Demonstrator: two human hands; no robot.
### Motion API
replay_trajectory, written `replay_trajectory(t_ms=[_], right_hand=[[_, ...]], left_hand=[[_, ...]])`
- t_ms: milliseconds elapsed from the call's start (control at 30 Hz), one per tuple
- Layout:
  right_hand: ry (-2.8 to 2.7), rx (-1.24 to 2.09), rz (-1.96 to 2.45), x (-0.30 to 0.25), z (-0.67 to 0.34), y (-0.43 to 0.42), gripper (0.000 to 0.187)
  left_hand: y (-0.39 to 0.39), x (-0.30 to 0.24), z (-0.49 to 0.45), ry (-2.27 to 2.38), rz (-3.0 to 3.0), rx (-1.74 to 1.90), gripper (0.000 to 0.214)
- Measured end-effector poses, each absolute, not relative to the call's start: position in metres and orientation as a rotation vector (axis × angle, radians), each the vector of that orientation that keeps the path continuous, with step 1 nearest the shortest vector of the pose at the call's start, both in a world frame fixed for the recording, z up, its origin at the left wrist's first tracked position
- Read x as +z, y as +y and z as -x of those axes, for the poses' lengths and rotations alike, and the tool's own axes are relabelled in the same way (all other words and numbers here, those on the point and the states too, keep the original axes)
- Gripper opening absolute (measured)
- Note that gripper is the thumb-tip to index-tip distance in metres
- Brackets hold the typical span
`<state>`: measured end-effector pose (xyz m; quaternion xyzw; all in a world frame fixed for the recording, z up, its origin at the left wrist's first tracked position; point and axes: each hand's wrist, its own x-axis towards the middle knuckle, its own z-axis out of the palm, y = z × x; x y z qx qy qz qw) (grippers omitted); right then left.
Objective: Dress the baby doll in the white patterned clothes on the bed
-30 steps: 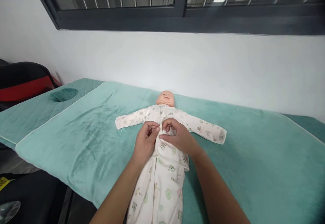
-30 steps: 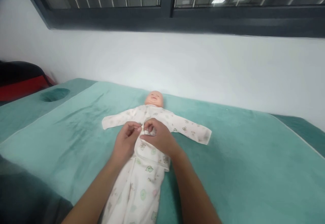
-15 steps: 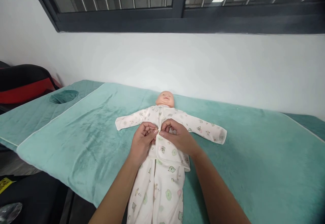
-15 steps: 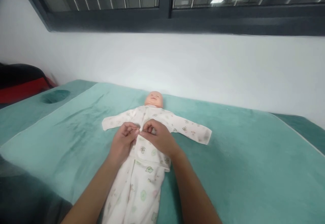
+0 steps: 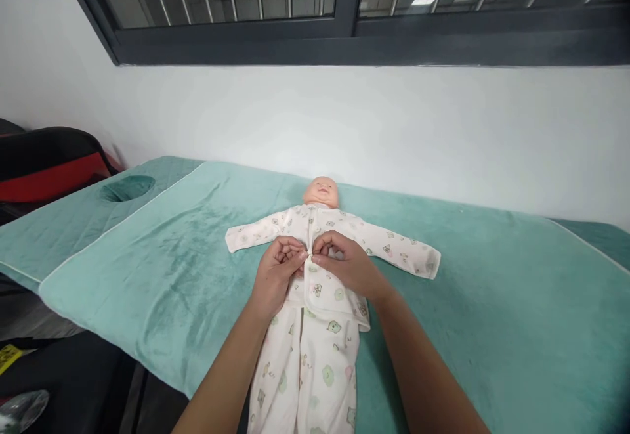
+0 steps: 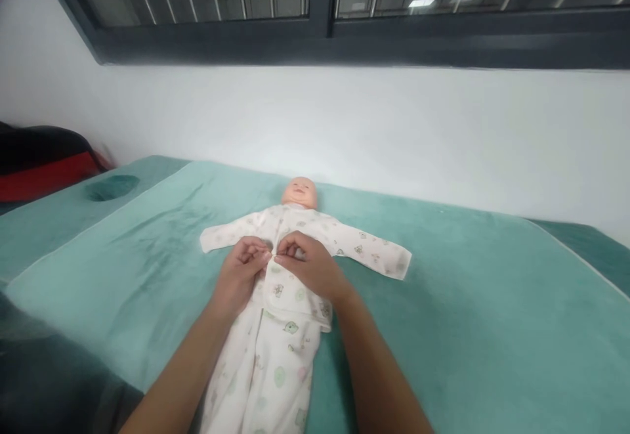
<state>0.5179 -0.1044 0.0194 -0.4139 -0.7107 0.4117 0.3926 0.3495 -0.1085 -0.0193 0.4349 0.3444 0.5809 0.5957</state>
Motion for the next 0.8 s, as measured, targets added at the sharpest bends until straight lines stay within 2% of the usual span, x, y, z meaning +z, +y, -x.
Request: replay_trajectory(t_ms=[233, 400, 500, 700, 800], right_hand=[[-1.778, 0.997, 1.063, 0.014, -0.515, -0.102, 0.008], [-1.724, 0.595, 1.060, -0.002, -0.510, -0.113, 0.005], [-1.663, 0.429, 1.091, -0.020, -0.515, -0.141, 0.009], [-1.714, 0.390, 1.343, -0.056, -0.538, -0.212, 0.037], [-1.733, 0.329, 1.441, -0.063, -0.541, -0.226, 0.026]], left_hand=[[-0.109, -0.018, -0.350, 0.858, -1.070, 1.324, 0.016], [-0.125, -0.023, -0.339, 1.045, -1.182, 1.337, 0.016], [-0.145, -0.032, -0.323, 1.242, -1.402, 1.358, 0.008], [-0.176, -0.054, -0.289, 1.279, -1.819, 1.265, 0.027], [-0.178, -0.059, -0.280, 1.341, -1.947, 1.188, 0.033]])
